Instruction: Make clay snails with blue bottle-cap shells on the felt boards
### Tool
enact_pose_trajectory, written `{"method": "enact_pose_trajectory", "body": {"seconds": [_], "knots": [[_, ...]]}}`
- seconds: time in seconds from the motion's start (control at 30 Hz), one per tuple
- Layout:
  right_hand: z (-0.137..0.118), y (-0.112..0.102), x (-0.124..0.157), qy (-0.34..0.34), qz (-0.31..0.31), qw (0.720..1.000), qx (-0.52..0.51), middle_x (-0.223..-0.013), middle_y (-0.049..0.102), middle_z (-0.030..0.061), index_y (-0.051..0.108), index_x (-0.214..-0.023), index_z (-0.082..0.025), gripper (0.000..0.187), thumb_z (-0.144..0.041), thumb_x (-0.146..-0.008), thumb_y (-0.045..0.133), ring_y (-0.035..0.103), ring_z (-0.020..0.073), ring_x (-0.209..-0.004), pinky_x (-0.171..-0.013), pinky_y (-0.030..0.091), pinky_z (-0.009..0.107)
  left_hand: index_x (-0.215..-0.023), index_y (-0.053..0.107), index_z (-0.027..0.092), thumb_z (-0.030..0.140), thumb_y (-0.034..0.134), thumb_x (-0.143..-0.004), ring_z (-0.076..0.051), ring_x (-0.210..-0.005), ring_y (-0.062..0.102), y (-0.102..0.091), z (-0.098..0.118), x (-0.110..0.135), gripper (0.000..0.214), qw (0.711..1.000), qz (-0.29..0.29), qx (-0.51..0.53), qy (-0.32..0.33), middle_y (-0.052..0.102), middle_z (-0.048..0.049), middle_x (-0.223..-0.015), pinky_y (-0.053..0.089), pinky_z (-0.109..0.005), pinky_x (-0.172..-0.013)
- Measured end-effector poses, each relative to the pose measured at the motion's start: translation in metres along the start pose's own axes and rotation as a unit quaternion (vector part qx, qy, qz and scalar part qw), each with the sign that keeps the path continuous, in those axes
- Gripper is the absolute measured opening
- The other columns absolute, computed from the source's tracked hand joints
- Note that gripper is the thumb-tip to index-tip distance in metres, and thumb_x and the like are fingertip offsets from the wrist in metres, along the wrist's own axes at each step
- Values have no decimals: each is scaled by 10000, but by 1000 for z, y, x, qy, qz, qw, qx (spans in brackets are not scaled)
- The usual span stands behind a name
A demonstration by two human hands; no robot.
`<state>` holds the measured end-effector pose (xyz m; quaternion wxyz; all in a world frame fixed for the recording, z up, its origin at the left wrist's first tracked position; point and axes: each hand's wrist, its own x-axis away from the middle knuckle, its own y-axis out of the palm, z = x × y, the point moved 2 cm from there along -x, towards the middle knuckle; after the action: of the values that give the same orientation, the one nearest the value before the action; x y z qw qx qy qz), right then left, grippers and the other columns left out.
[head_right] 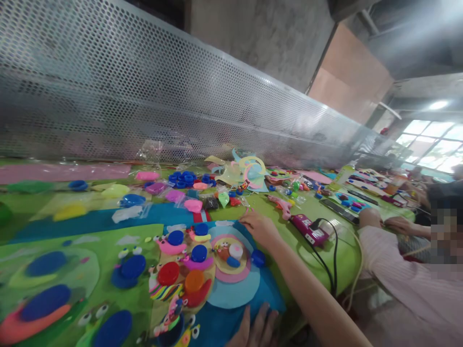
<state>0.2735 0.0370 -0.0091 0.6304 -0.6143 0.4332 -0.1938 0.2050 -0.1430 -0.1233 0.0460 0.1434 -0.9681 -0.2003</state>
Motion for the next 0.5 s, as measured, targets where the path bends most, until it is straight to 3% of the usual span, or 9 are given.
{"method": "enact_pose_trajectory", "body": {"seconds": [0.13, 0.3, 0.5], "knots": [[-1, 2, -1, -29, -9, 999, 40, -1003, 675, 30, 657, -996, -197, 236, -115, -846, 494, 595, 171, -978, -864, 472, 345, -1338, 283, 77, 62, 96, -882, -242, -963, 606, 11, -12, 8, 493, 985, 55, 156, -39, 475, -208, -1248, 553, -225, -556], [-7, -2, 1, -55, -24, 992, 114, -1083, 651, -1, 663, -1038, -235, 332, -91, -827, 451, 580, 198, -997, -857, 473, 348, -1255, 447, 287, 82, 176, -895, -254, -1058, 553, 22, -22, 13, 495, 933, 95, 324, -125, 506, -57, -1260, 541, -227, -512], [-18, -12, 6, -72, -40, 973, 217, -1151, 616, 21, 666, -1027, -232, 317, -91, -824, 468, 517, 261, -1072, -790, 471, 386, -1151, 559, 269, 112, 255, -891, -276, -1038, 568, 19, -18, 11, 430, 884, 108, 395, -224, 538, -70, -1220, 516, -262, -528]]}}
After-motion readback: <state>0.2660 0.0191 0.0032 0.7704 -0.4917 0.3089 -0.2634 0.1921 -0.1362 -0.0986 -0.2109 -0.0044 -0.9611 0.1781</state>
